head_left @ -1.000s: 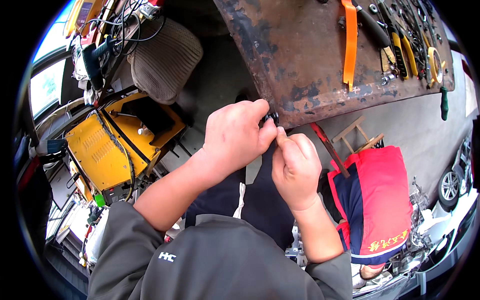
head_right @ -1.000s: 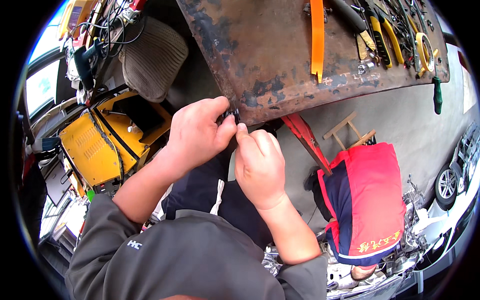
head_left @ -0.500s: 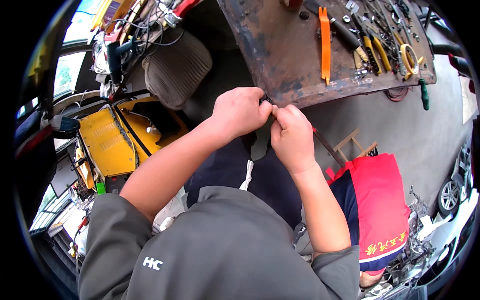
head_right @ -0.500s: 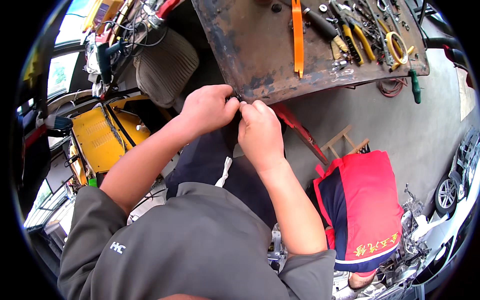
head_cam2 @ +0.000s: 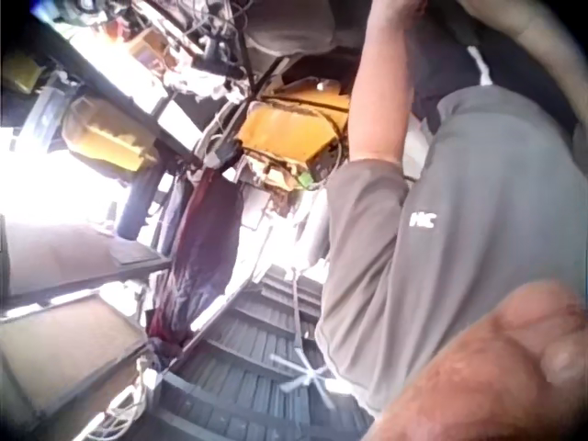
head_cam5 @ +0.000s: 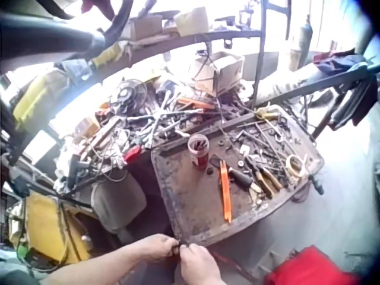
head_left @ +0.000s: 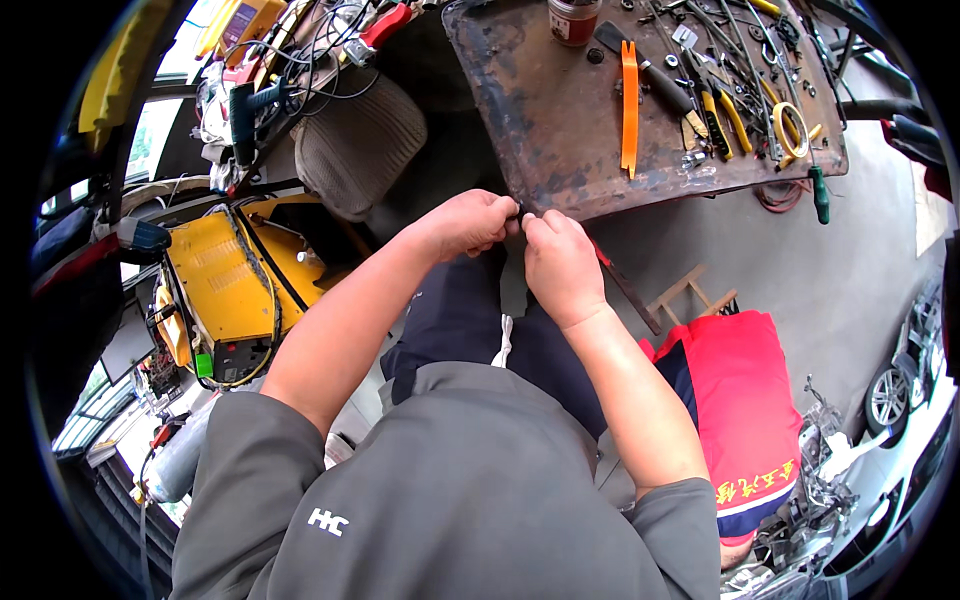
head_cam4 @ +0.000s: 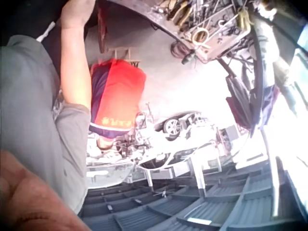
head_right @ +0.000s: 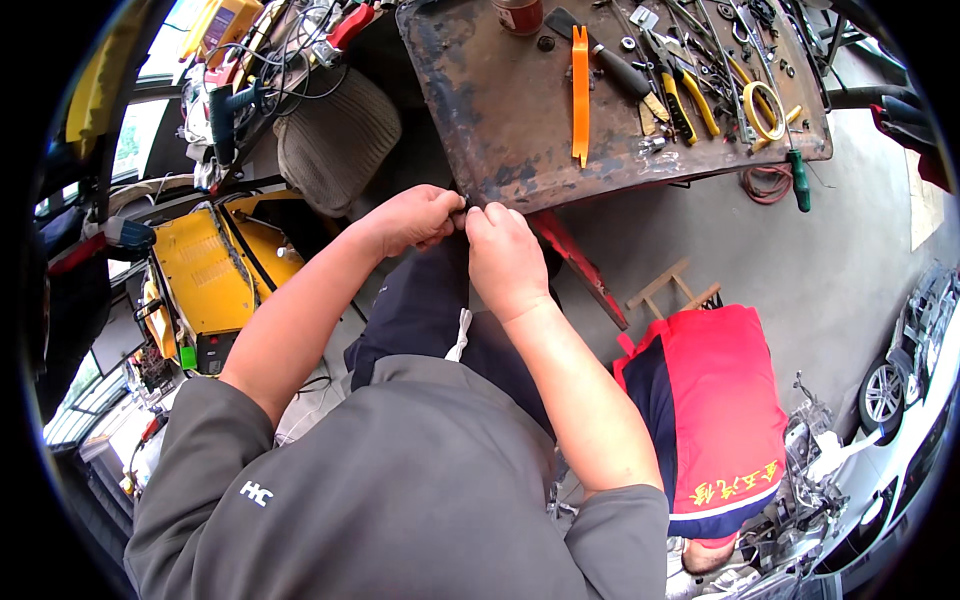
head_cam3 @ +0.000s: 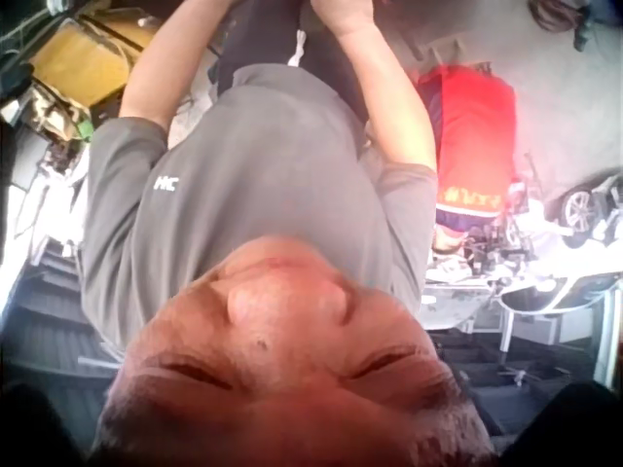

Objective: The person works on small fastener clips using an orange pry tool and a metal blade, walks to a car, inserts the clips into a removed door panel, and reaches inside the vehicle door by hand.

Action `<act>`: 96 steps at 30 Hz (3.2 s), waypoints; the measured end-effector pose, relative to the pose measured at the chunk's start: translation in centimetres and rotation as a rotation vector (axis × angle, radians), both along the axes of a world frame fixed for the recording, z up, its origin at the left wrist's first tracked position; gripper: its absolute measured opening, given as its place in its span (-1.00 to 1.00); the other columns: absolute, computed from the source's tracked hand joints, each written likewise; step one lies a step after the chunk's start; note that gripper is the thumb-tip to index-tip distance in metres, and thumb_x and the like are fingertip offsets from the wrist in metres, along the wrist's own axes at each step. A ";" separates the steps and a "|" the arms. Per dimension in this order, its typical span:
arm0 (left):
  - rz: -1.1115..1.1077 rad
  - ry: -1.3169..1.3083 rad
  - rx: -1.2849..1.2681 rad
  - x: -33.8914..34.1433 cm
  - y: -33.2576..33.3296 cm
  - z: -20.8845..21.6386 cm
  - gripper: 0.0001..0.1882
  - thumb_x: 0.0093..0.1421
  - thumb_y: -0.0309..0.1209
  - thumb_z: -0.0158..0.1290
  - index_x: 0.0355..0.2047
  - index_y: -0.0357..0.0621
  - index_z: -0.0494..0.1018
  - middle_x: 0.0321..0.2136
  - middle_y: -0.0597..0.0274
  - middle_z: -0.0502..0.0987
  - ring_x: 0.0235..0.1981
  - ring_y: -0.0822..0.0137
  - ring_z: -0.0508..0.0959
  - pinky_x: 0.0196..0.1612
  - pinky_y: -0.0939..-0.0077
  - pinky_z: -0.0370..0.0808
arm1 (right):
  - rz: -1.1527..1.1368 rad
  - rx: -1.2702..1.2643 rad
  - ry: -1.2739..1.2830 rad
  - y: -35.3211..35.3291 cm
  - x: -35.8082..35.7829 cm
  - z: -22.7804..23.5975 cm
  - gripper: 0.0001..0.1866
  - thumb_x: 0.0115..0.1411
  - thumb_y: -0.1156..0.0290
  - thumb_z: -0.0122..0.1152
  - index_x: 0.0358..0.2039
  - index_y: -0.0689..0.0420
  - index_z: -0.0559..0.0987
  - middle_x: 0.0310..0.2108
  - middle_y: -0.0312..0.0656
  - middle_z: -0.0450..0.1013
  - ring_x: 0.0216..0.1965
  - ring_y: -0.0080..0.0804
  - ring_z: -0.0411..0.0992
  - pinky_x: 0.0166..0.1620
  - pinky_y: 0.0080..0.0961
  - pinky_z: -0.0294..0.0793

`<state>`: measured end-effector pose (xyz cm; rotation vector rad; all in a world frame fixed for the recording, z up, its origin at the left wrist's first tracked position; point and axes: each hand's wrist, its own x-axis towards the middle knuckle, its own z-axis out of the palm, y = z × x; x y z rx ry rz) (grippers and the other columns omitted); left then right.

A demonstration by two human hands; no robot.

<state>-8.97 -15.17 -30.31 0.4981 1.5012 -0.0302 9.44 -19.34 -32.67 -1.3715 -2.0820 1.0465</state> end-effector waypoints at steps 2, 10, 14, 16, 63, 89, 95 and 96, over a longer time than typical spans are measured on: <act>-0.002 -0.039 -0.037 -1.1 0.7 -0.8 -0.65 0.41 -0.23 -0.06 -0.45 -0.17 0.50 -0.62 0.35 0.38 -0.65 0.44 0.29 -0.55 0.45 0.23 | -0.005 -0.019 -0.006 0.5 -0.9 -0.1 -0.81 0.16 0.62 0.22 -0.19 0.21 0.63 -0.36 -0.05 0.46 -0.24 0.01 0.49 -0.15 -0.14 0.52; -0.066 -0.158 -0.083 -5.1 2.9 -2.6 -0.70 0.36 -0.27 -0.07 -0.48 -0.10 0.46 -0.63 0.41 0.33 -0.65 0.46 0.25 -0.55 0.46 0.20 | -0.037 -0.068 -0.072 2.4 -4.9 0.4 -0.79 0.16 0.62 0.21 -0.17 0.23 0.64 -0.37 -0.03 0.46 -0.26 0.04 0.49 -0.17 -0.12 0.52; -0.098 -0.209 -0.124 -6.4 3.8 -2.8 -0.68 0.37 -0.25 -0.08 -0.54 -0.05 0.39 -0.64 0.42 0.31 -0.65 0.47 0.23 -0.55 0.45 0.20 | -0.040 -0.054 -0.091 3.4 -6.4 0.6 -0.82 0.18 0.61 0.21 -0.19 0.22 0.63 -0.37 -0.02 0.46 -0.26 0.05 0.49 -0.18 -0.11 0.51; -0.100 -0.225 -0.124 -6.6 4.0 -2.8 -0.67 0.37 -0.25 -0.09 -0.56 -0.04 0.36 -0.64 0.42 0.31 -0.65 0.47 0.23 -0.55 0.45 0.20 | -0.039 -0.046 -0.108 3.6 -6.8 0.7 -0.83 0.18 0.61 0.22 -0.19 0.22 0.63 -0.37 -0.03 0.46 -0.26 0.04 0.49 -0.18 -0.11 0.51; -0.504 -0.767 1.111 -18.2 20.4 18.3 -0.70 0.48 -0.24 -0.17 -0.11 -0.24 0.40 -0.52 0.21 0.45 -0.55 0.22 0.46 -0.41 0.34 0.45 | -0.729 -0.353 0.742 15.7 -19.1 28.8 -0.67 0.30 0.73 0.23 0.05 0.28 0.68 -0.31 -0.32 0.49 -0.35 -0.71 0.40 -0.31 -0.69 0.40; -0.626 -0.959 0.943 -17.6 19.5 22.2 -0.68 0.39 -0.28 -0.06 -0.05 -0.29 0.47 -0.43 0.07 0.46 -0.45 0.02 0.49 -0.34 0.17 0.45 | -0.675 -0.615 0.823 14.8 -16.1 32.3 -0.71 0.27 0.71 0.22 -0.01 0.33 0.70 -0.31 -0.35 0.50 -0.34 -0.74 0.41 -0.28 -0.70 0.38; -0.811 -0.968 0.921 -17.7 18.1 21.8 -0.68 0.42 -0.32 -0.02 0.08 -0.24 0.43 -0.24 -0.09 0.56 -0.26 -0.26 0.55 -0.18 -0.02 0.51 | -0.463 -0.517 0.662 13.6 -14.1 31.9 -0.73 0.22 0.69 0.25 -0.07 0.32 0.72 -0.39 -0.36 0.46 -0.39 -0.74 0.36 -0.33 -0.67 0.33; -0.783 -1.004 0.896 -17.5 17.6 21.7 -0.67 0.41 -0.30 -0.01 0.07 -0.25 0.43 -0.22 -0.10 0.57 -0.23 -0.27 0.56 -0.17 -0.02 0.52 | -0.462 -0.565 0.664 13.4 -14.0 32.1 -0.73 0.21 0.70 0.24 -0.08 0.32 0.73 -0.40 -0.36 0.47 -0.40 -0.73 0.36 -0.34 -0.67 0.33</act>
